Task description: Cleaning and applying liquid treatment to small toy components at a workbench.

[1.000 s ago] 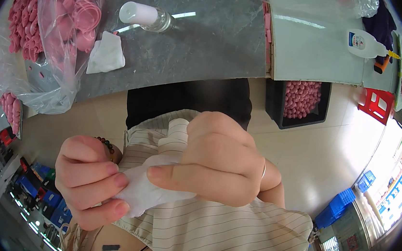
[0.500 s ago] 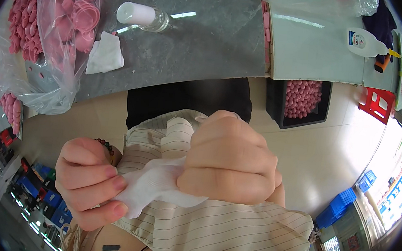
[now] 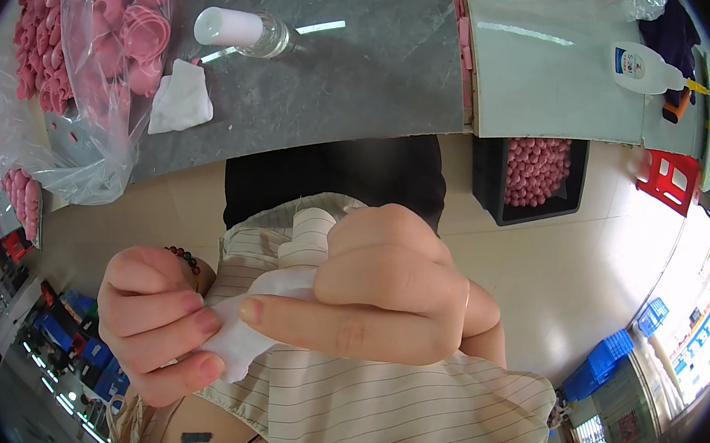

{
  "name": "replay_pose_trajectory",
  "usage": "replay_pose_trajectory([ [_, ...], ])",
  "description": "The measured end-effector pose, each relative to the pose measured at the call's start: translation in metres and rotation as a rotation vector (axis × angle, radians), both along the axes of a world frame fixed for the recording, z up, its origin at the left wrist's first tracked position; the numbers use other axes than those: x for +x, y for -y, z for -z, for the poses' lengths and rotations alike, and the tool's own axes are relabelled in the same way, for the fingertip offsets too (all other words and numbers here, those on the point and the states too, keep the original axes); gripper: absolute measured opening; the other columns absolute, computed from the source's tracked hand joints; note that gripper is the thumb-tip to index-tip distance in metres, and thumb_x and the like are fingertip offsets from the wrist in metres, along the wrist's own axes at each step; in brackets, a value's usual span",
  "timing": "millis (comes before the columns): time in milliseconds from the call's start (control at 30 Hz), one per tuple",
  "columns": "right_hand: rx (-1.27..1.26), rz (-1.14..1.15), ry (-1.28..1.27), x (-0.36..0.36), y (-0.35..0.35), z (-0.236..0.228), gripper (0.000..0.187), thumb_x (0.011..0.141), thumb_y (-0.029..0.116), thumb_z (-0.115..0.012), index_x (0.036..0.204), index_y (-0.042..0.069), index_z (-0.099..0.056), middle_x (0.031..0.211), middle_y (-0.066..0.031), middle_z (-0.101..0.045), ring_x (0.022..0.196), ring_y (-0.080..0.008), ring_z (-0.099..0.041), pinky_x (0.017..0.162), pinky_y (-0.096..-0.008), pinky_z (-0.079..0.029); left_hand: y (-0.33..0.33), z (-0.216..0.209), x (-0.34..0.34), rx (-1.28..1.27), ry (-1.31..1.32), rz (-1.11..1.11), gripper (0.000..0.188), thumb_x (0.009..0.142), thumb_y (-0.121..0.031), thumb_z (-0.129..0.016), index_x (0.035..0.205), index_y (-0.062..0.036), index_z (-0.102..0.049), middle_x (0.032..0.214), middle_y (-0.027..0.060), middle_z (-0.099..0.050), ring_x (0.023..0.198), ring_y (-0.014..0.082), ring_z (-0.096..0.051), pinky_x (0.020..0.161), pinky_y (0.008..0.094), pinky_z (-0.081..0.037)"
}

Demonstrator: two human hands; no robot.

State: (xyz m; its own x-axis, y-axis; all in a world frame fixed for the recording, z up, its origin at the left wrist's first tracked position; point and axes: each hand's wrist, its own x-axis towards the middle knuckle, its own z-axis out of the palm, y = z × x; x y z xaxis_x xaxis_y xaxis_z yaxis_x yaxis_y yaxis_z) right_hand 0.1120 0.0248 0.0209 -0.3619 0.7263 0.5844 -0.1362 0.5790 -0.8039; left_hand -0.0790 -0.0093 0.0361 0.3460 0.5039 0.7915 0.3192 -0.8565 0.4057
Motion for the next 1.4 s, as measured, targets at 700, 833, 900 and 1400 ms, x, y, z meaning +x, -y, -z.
replay_pose_trajectory([
  [700,-0.139,-0.096,-0.019,0.007,-0.007,0.006,0.013,0.058,0.014,-0.061,0.066,0.004,-0.062,0.061,-0.0013,-0.040,0.055,-0.0134,-0.038,0.046,-0.0239,-0.032,0.001,0.002,-0.001,0.003,0.003,-0.007,0.014,0.067,-0.013,-0.058,0.081,-0.0152,-0.054,0.067,-0.0025,-0.054,0.058,0.0097,-0.046,0.048,0.0216,-0.030],
  [833,-0.112,-0.061,0.056,-0.001,-0.006,0.005,0.023,0.050,0.017,-0.058,0.067,0.004,-0.067,0.057,0.0000,-0.043,0.049,-0.0123,-0.039,0.045,-0.0239,-0.030,0.000,0.004,0.001,-0.013,0.000,-0.012,0.015,0.067,-0.012,-0.058,0.081,-0.0144,-0.054,0.067,-0.0019,-0.054,0.057,0.0102,-0.046,0.047,0.0222,-0.030],
  [900,-0.161,-0.036,-0.009,-0.001,-0.002,0.006,0.022,0.047,0.015,-0.061,0.066,0.005,-0.066,0.057,0.0006,-0.041,0.049,-0.0119,-0.038,0.045,-0.0240,-0.029,0.001,0.005,0.001,-0.005,0.013,-0.019,0.015,0.067,-0.012,-0.058,0.081,-0.0142,-0.054,0.067,-0.0017,-0.054,0.057,0.0104,-0.046,0.046,0.0223,-0.030],
  [1400,-0.151,-0.140,-0.142,0.004,-0.007,0.009,0.020,0.063,0.018,-0.057,0.069,0.000,-0.063,0.061,-0.0016,-0.040,0.054,-0.0134,-0.037,0.044,-0.0247,-0.030,0.002,0.001,-0.001,-0.061,0.022,0.039,0.016,0.065,-0.012,-0.059,0.081,-0.0138,-0.055,0.067,-0.0017,-0.054,0.057,0.0102,-0.046,0.046,0.0216,-0.031],
])
